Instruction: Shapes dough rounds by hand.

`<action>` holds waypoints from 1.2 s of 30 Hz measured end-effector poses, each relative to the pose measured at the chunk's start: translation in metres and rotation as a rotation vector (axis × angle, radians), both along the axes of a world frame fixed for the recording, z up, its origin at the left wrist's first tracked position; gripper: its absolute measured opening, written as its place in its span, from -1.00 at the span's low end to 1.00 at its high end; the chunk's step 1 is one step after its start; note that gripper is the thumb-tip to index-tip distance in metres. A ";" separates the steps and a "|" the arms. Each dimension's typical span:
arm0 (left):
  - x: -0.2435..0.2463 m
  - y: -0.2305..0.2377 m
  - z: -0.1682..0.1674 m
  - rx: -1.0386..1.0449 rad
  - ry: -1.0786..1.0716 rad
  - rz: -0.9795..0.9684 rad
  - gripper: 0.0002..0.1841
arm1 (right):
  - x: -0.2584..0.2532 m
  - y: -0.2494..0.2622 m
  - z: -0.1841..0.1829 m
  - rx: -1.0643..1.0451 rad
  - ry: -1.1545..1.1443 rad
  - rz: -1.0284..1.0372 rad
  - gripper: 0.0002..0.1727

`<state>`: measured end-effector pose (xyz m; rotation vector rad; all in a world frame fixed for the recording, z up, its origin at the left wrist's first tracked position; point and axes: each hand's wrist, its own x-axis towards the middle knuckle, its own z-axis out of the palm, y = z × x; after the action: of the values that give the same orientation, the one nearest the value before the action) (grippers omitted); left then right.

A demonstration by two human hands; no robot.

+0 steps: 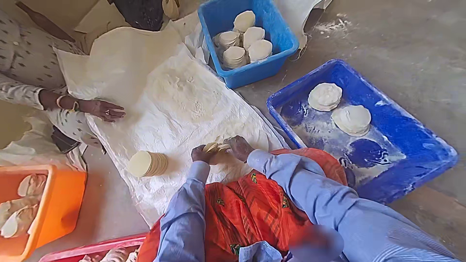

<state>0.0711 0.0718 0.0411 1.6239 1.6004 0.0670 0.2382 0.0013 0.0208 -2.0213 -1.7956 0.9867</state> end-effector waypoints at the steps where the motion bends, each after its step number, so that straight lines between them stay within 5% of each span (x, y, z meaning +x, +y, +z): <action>1: -0.003 -0.002 0.000 0.046 -0.033 -0.019 -0.52 | 0.002 -0.005 0.005 0.022 0.019 -0.024 -0.62; 6: 0.004 -0.003 0.008 0.049 0.157 -0.163 -0.63 | -0.008 0.001 -0.006 -0.025 -0.014 -0.029 -0.62; 9: -0.003 -0.010 0.006 0.180 0.049 -0.144 -0.62 | -0.002 -0.006 0.000 0.032 0.039 -0.037 -0.63; 14: 0.004 -0.006 0.013 0.067 0.224 -0.214 -0.56 | -0.006 0.002 -0.008 -0.011 0.015 -0.033 -0.62; 28: 0.001 -0.008 -0.004 0.035 0.230 -0.231 -0.54 | -0.004 -0.001 -0.015 -0.028 0.027 -0.022 -0.65; 36: -0.011 -0.009 -0.010 0.098 -0.060 -0.240 -0.65 | 0.002 0.001 -0.003 -0.065 0.110 -0.066 -0.64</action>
<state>0.0598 0.0633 0.0315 1.8610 1.3654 0.0683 0.2402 0.0021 0.0175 -2.0082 -1.6508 1.1270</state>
